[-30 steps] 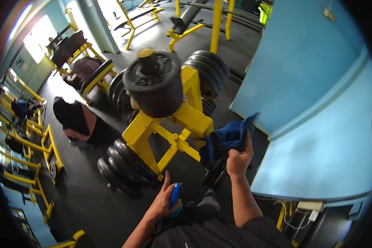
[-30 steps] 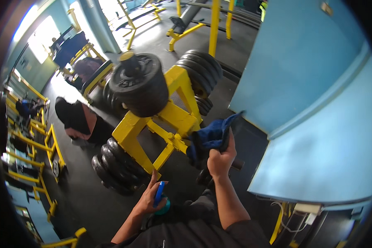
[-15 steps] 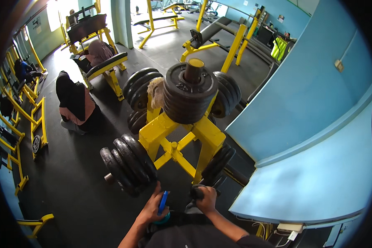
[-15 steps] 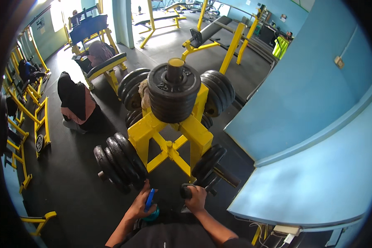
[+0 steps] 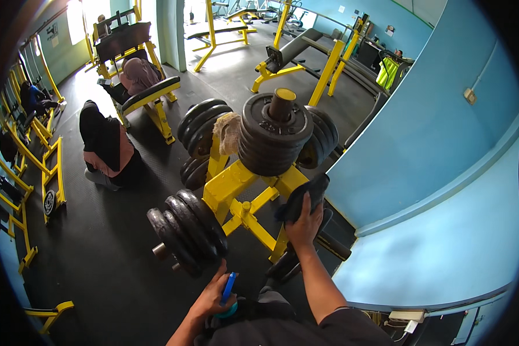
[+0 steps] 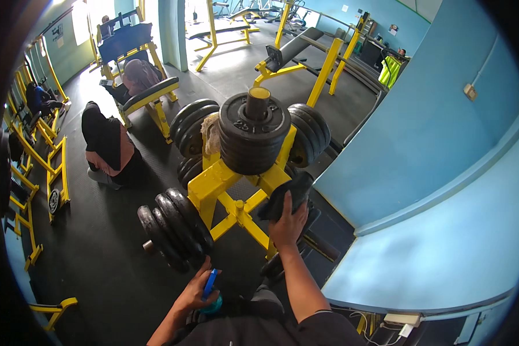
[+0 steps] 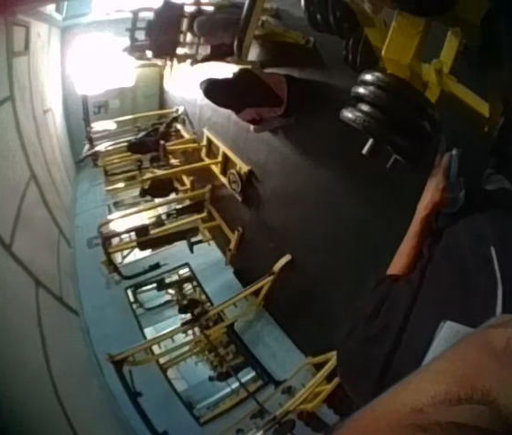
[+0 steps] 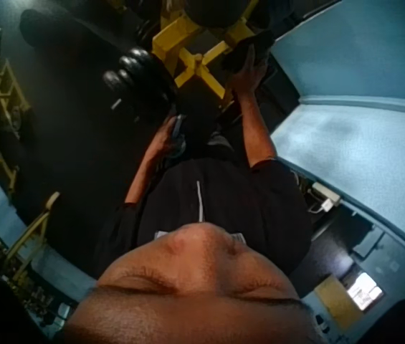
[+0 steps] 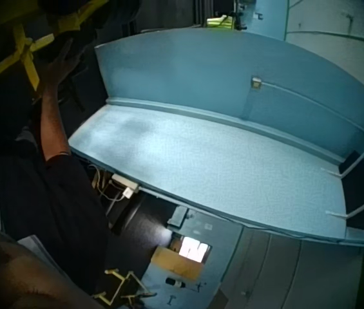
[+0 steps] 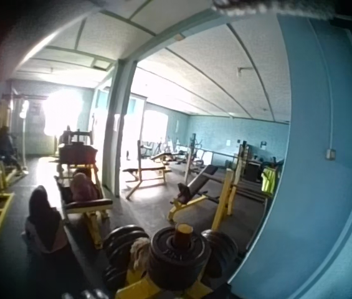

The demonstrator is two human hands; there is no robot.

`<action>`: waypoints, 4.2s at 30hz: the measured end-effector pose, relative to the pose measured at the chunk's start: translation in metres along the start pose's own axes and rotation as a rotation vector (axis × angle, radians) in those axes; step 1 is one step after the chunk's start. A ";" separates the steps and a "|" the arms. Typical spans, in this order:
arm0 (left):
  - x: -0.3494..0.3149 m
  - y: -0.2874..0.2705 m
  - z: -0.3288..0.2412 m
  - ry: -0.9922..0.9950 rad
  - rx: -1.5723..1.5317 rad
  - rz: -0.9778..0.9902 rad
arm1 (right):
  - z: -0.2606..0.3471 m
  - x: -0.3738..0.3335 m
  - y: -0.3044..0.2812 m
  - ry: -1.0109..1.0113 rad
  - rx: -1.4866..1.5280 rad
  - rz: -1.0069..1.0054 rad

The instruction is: The person cleans gym equipment by wiping a dumbbell on the floor with a cloth and spray bottle, then walking over to a weight tree to wipe down the weight plates with the cloth.

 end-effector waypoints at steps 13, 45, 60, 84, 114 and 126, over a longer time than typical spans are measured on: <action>0.018 0.007 0.009 0.060 0.051 0.027 | 0.037 0.139 -0.008 -0.123 0.135 0.788; 0.005 0.007 -0.034 0.161 -0.065 -0.316 | 0.178 -0.058 0.050 -0.334 0.852 0.600; -0.027 -0.071 -0.033 0.251 -0.029 -0.029 | 0.211 -0.015 -0.073 -0.131 0.670 0.802; -0.096 -0.164 -0.006 0.194 -0.144 0.026 | 0.308 0.067 0.001 -0.487 -0.256 0.825; -0.063 -0.133 -0.026 0.123 0.062 0.227 | 0.254 -0.056 -0.064 -0.356 0.429 0.511; -0.064 -0.158 -0.020 0.106 -0.054 0.107 | 0.199 -0.143 -0.063 -0.079 0.633 0.411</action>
Point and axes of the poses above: each hand's wrist, its own x-axis towards the middle knuckle, its own y-axis out of the palm, z = x × y, the point moved 5 cm from there along x, towards the middle knuckle, and after that the axes turned 12 degrees about -x, right-handed, at the moved point
